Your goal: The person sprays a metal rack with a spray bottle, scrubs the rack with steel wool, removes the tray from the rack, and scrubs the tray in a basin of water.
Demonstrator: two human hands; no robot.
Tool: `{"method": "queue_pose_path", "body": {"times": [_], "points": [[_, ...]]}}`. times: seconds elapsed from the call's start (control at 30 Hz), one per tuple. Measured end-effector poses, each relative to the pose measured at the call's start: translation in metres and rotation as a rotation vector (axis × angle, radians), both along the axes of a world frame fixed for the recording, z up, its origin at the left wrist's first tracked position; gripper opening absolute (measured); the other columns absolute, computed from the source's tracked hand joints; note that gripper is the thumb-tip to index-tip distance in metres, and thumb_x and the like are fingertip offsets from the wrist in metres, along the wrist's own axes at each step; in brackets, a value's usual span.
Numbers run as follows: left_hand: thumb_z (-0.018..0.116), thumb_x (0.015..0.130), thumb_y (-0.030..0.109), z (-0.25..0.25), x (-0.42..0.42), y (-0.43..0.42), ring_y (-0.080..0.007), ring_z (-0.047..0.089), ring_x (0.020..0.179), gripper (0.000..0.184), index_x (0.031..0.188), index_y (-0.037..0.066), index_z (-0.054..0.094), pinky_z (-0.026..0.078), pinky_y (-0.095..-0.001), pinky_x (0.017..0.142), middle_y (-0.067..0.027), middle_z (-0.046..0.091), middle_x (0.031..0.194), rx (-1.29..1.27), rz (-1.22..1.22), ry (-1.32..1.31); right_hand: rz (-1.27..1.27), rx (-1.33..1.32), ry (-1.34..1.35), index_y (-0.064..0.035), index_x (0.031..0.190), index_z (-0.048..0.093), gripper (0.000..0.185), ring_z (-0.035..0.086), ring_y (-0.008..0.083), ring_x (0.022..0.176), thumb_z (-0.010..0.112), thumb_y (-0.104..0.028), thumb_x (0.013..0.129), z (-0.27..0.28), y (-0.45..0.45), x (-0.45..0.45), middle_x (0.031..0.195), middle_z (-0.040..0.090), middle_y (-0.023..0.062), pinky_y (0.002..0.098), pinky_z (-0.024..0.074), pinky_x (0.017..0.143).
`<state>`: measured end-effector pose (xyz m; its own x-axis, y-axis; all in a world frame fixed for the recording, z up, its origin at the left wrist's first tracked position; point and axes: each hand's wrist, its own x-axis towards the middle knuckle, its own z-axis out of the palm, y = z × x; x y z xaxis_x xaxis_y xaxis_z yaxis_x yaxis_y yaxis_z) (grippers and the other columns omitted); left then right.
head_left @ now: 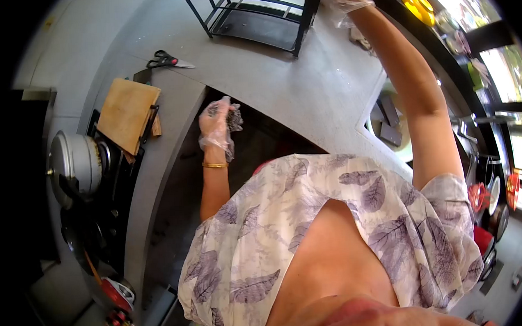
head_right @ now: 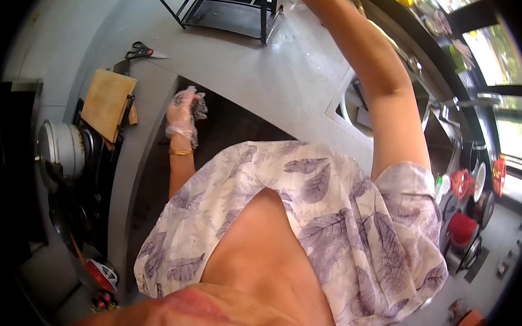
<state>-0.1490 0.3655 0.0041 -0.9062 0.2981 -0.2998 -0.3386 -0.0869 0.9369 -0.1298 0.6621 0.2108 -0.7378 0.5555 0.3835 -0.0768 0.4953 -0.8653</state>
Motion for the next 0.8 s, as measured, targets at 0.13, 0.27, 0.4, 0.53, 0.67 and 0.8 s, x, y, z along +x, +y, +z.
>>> {"method": "queue_pose_path", "body": {"times": [0.13, 0.27, 0.4, 0.53, 0.67, 0.8], "points": [[0.065, 0.08, 0.02, -0.004, -0.019, -0.002, -0.0121, 0.057, 0.052, 0.019, 0.075, 0.003, 0.06, 0.048, -0.0244, 0.047, -0.0053, 0.061, 0.067, -0.031, -0.049, 0.0, -0.089, 0.002, -0.003, -0.0007, 0.11, 0.05, 0.051, 0.059, 0.0233, 0.083, 0.067, -0.022, 0.066, 0.008, 0.007, 0.06, 0.096, 0.059, 0.0159, 0.0308, 0.0464, 0.074], [0.064, 0.08, 0.018, -0.02, -0.043, 0.021, -0.0145, 0.059, 0.057, 0.019, 0.071, 0.002, 0.061, 0.049, -0.0267, 0.051, -0.0074, 0.064, 0.072, -0.081, -0.062, 0.025, -0.217, 0.006, -0.022, -0.0005, 0.109, 0.05, 0.051, 0.058, 0.0221, 0.082, 0.068, -0.023, 0.067, 0.007, 0.015, 0.122, 0.096, 0.059, 0.0148, 0.0294, 0.0463, 0.074], [0.063, 0.08, 0.018, -0.013, -0.051, 0.06, -0.0142, 0.059, 0.058, 0.017, 0.076, 0.002, 0.062, 0.049, -0.0273, 0.051, -0.0059, 0.063, 0.071, 0.004, -0.28, 0.048, -0.338, -0.007, -0.051, -0.0003, 0.109, 0.05, 0.051, 0.058, 0.021, 0.081, 0.068, -0.024, 0.068, 0.002, 0.018, 0.169, 0.096, 0.058, 0.0137, 0.0281, 0.0463, 0.073], [0.063, 0.081, 0.016, 0.002, -0.039, 0.1, -0.0132, 0.059, 0.059, 0.014, 0.083, 0.002, 0.061, 0.05, -0.027, 0.051, -0.0059, 0.063, 0.072, -0.049, -0.343, 0.075, -0.419, -0.017, -0.071, -0.0002, 0.109, 0.051, 0.05, 0.058, 0.0199, 0.08, 0.068, -0.025, 0.069, 0.003, 0.026, 0.194, 0.096, 0.058, 0.0127, 0.0268, 0.0463, 0.073], [0.063, 0.08, 0.013, -0.004, -0.027, 0.124, -0.0139, 0.06, 0.063, 0.014, 0.089, 0.002, 0.06, 0.05, -0.027, 0.053, -0.0057, 0.064, 0.076, -0.077, -0.48, 0.131, -0.471, -0.02, -0.098, 0.0, 0.108, 0.051, 0.05, 0.057, 0.0187, 0.079, 0.069, -0.026, 0.069, 0.008, 0.03, 0.216, 0.096, 0.057, 0.0116, 0.0254, 0.0462, 0.073], [0.064, 0.079, 0.011, -0.019, -0.009, 0.136, -0.0147, 0.06, 0.069, 0.016, 0.092, 0.004, 0.059, 0.051, -0.027, 0.06, -0.007, 0.063, 0.083, -0.076, -0.535, 0.021, -0.524, -0.043, -0.149, 0.0002, 0.108, 0.051, 0.05, 0.057, 0.0176, 0.078, 0.069, -0.027, 0.07, 0.003, 0.029, 0.251, 0.096, 0.057, 0.0105, 0.0241, 0.0462, 0.072]]}}
